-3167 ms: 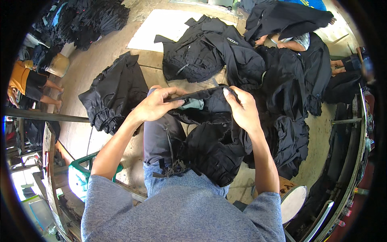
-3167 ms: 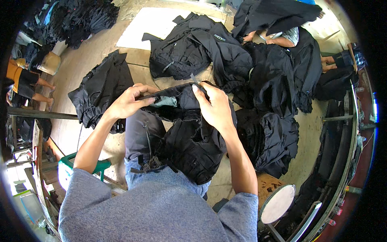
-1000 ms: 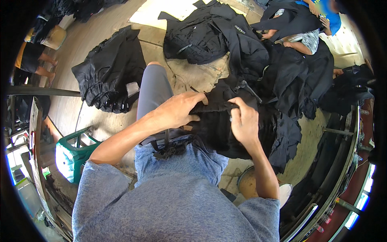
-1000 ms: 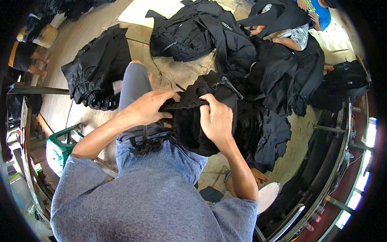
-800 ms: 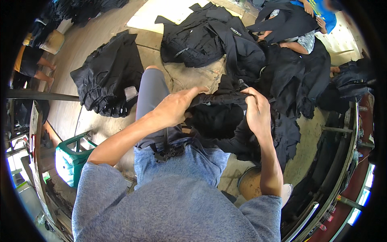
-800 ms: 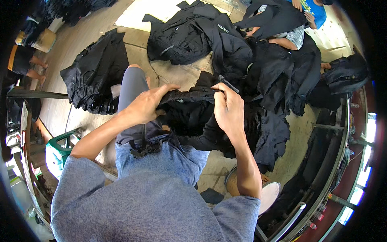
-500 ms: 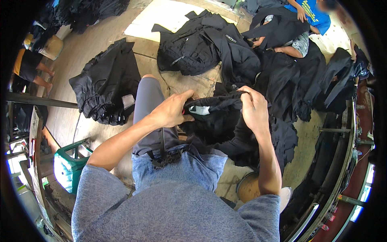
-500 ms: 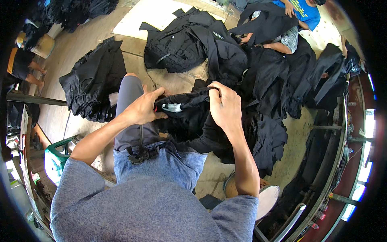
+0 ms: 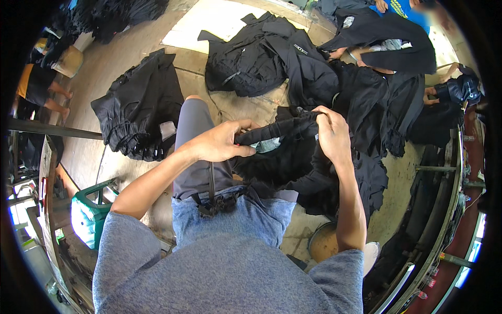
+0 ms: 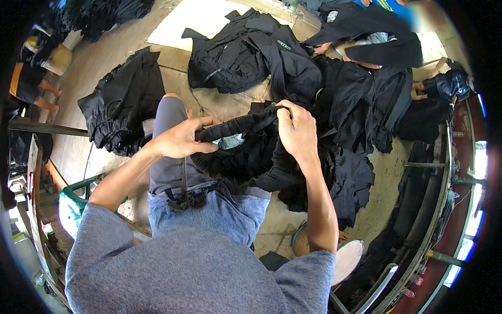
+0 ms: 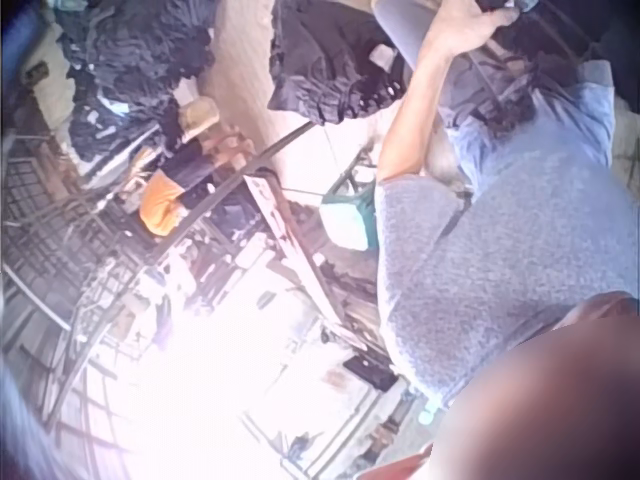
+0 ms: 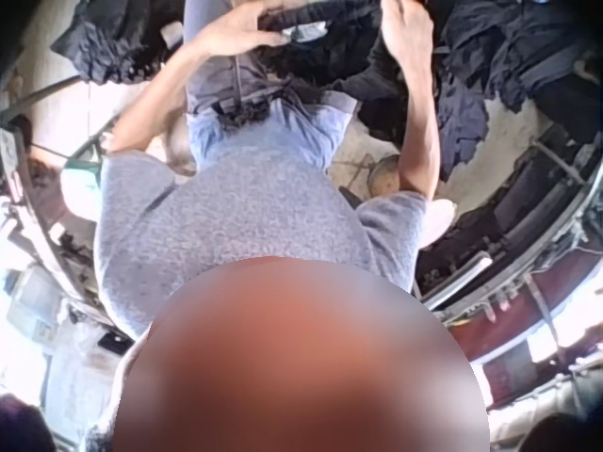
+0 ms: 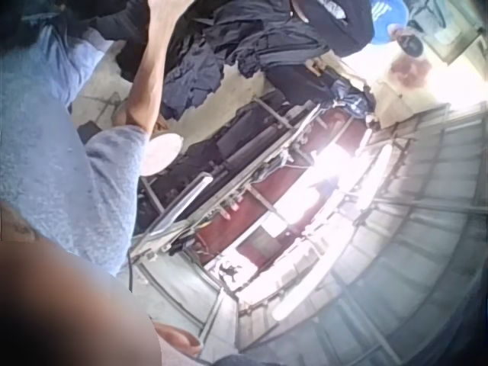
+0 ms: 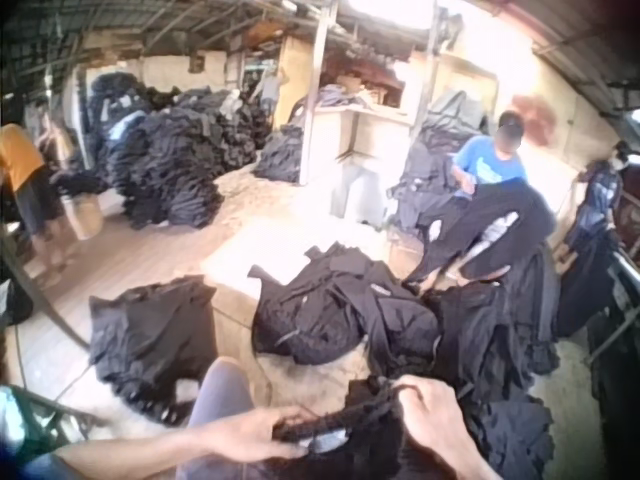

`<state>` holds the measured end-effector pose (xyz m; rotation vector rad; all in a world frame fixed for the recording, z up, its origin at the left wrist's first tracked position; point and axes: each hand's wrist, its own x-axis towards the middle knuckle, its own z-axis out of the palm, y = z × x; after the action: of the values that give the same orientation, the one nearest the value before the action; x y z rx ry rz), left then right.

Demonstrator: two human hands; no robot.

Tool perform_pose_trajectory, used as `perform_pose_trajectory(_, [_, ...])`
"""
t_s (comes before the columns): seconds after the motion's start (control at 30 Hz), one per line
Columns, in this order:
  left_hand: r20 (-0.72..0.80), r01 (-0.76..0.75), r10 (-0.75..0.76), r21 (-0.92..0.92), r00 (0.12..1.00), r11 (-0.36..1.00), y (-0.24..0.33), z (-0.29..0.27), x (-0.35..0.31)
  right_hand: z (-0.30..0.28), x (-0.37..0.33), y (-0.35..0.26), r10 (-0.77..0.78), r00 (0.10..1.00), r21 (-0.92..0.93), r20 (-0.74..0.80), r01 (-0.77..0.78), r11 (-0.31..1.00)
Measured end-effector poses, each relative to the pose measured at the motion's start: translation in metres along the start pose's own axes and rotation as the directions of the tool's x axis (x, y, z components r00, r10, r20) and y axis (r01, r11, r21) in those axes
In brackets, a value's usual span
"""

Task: The person uses red-handled scissors to trim loose threads and excess fabric from black garments. They repeatedly pick up items, cut specific areas, and place the garments back on the pile.

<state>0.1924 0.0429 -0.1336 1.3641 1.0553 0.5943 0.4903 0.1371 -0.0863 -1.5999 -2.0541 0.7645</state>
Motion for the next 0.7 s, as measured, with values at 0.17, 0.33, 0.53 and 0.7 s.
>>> perform_pose_trajectory(0.17, [0.139, 0.031, -0.013, -0.130, 0.990, 0.991, -0.002, -0.008, 0.004, 0.002, -0.001, -0.001, 0.034, 0.999, 0.017, 0.031, -0.035, 0.999])
perform_pose_trajectory(0.33, [0.144, 0.035, -0.006, -0.198, 0.990, 0.980, -0.012, -0.009, 0.004, 0.004, 0.000, 0.002, 0.013, 0.999, -0.001, 0.036, -0.013, 1.000])
perform_pose_trajectory(0.53, [-0.097, -0.087, 0.087, -0.001, 0.992, 0.996, -0.018, -0.029, 0.014, 0.000, -0.010, -0.003, -0.089, 0.973, -0.028, 0.215, 0.097, 0.995])
perform_pose_trajectory(0.7, [-0.580, -0.139, 0.195, 0.141, 0.791, 0.980, -0.003, -0.113, 0.054, -0.001, -0.006, -0.019, -0.076, 0.947, -0.430, 0.312, 0.212, 0.877])
